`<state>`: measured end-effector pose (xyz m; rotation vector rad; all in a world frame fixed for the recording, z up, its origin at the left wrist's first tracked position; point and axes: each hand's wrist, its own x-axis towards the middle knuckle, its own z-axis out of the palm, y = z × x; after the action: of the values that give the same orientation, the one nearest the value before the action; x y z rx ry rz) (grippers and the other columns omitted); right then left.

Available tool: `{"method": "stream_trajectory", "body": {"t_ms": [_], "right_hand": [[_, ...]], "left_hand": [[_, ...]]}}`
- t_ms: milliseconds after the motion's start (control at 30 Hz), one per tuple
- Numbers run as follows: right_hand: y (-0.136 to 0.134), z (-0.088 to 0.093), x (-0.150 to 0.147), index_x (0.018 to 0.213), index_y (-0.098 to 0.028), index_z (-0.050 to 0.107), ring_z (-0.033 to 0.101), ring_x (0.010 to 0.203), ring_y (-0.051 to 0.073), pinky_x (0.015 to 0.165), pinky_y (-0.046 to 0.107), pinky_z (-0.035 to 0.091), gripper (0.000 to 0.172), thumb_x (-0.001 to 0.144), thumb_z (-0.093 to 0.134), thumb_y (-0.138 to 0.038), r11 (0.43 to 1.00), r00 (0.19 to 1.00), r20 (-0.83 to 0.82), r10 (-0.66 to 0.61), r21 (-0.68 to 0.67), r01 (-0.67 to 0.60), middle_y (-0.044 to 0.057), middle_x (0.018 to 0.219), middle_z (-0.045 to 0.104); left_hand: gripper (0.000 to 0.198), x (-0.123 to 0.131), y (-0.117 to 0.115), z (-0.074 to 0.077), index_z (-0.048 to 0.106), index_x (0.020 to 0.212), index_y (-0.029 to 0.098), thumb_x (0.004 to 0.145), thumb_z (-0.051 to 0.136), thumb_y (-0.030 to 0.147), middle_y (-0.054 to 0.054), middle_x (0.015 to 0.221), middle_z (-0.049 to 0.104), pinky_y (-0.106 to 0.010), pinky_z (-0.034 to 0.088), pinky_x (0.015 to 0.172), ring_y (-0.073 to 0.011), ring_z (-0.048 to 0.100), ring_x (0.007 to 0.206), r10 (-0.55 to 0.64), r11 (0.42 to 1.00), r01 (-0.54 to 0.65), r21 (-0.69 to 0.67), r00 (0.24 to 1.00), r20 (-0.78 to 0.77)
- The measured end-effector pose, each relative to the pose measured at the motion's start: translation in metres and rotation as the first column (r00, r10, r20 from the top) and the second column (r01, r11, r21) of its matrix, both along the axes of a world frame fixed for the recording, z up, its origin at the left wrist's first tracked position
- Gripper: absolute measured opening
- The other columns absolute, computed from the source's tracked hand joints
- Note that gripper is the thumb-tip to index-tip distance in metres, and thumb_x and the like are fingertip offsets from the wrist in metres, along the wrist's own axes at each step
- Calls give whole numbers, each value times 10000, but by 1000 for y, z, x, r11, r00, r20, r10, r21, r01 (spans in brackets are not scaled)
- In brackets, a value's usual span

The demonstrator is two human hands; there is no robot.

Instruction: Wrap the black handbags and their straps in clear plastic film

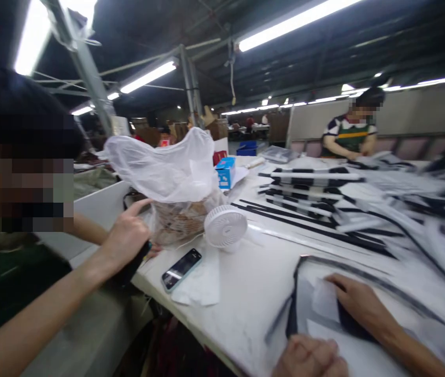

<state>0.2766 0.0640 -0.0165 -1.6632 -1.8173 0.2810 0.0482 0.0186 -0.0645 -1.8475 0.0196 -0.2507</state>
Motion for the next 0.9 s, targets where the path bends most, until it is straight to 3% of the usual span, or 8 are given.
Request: {"method": "stream_trajectory", "body": {"t_ms": [33, 67, 133, 200, 233, 433, 667, 900], "right_hand": [[1, 2, 2, 759, -280, 716, 684, 760, 233, 718, 334, 529, 211, 775, 512, -227, 994, 999, -53, 10, -105, -15, 14, 792, 736], [3, 4, 2, 753, -263, 712, 682, 788, 243, 740, 342, 513, 219, 757, 495, -235, 987, 995, -97, -15, -160, 0, 22, 802, 740], [11, 7, -2, 689, -231, 680, 670, 748, 239, 721, 327, 490, 174, 727, 512, -256, 973, 986, -138, -90, -224, 57, 29, 721, 721], [18, 6, -9, 636, -216, 633, 664, 681, 212, 667, 294, 481, 165, 739, 520, -279, 959, 977, -164, -139, -267, 92, 26, 662, 699], [21, 4, -13, 631, -212, 616, 662, 650, 197, 637, 276, 478, 171, 750, 516, -283, 953, 971, -180, -154, -286, 98, 23, 657, 696], [28, -8, -22, 703, -204, 591, 667, 598, 159, 563, 236, 473, 157, 795, 490, -281, 940, 938, -298, -178, -333, 73, 27, 714, 710], [20, -4, -17, 795, -211, 616, 659, 651, 166, 615, 247, 468, 126, 769, 510, -275, 951, 924, -358, -134, -307, 19, 4, 697, 702], [18, 0, -22, 644, -208, 561, 550, 581, 152, 555, 248, 373, 148, 663, 649, -326, 956, 932, -324, -165, -284, 70, -34, 582, 600]], "left_hand": [[321, 12, -14, -3, 645, 1159, 216, 939, 472, 373, -136, 1170, 674, -364, 585, 806, -206, 665, 984, 8, 985, 16, -174, 991, 135], [292, 17, -24, -2, 660, 1124, 166, 924, 488, 291, -138, 1127, 694, -339, 581, 817, -198, 667, 983, 53, 907, 83, -414, 950, 307], [320, 14, -33, 4, 606, 1194, 112, 918, 471, 199, -123, 1147, 687, -325, 546, 907, -188, 630, 1074, 197, 603, 300, -739, 842, 502], [352, 5, -33, 14, 542, 1260, 77, 934, 442, 162, -132, 1188, 664, -352, 509, 974, -199, 591, 1142, 225, 441, 382, -812, 829, 513], [359, 1, -32, 17, 522, 1277, 66, 940, 431, 151, -140, 1201, 655, -369, 499, 988, -209, 579, 1159, 218, 414, 388, -823, 836, 504], [383, 0, -34, 19, 495, 1306, 65, 930, 454, 126, -141, 1236, 636, -407, 490, 1006, -232, 560, 1186, 216, 410, 380, -829, 843, 493], [373, 3, -33, 18, 513, 1286, 70, 924, 429, 104, -140, 1221, 645, -391, 503, 994, -215, 565, 1175, 218, 416, 410, -812, 822, 526], [380, 2, -35, 21, 517, 1295, 78, 920, 462, 98, -116, 1230, 644, -391, 502, 993, -229, 560, 1176, 241, 397, 402, -825, 822, 516]]}}
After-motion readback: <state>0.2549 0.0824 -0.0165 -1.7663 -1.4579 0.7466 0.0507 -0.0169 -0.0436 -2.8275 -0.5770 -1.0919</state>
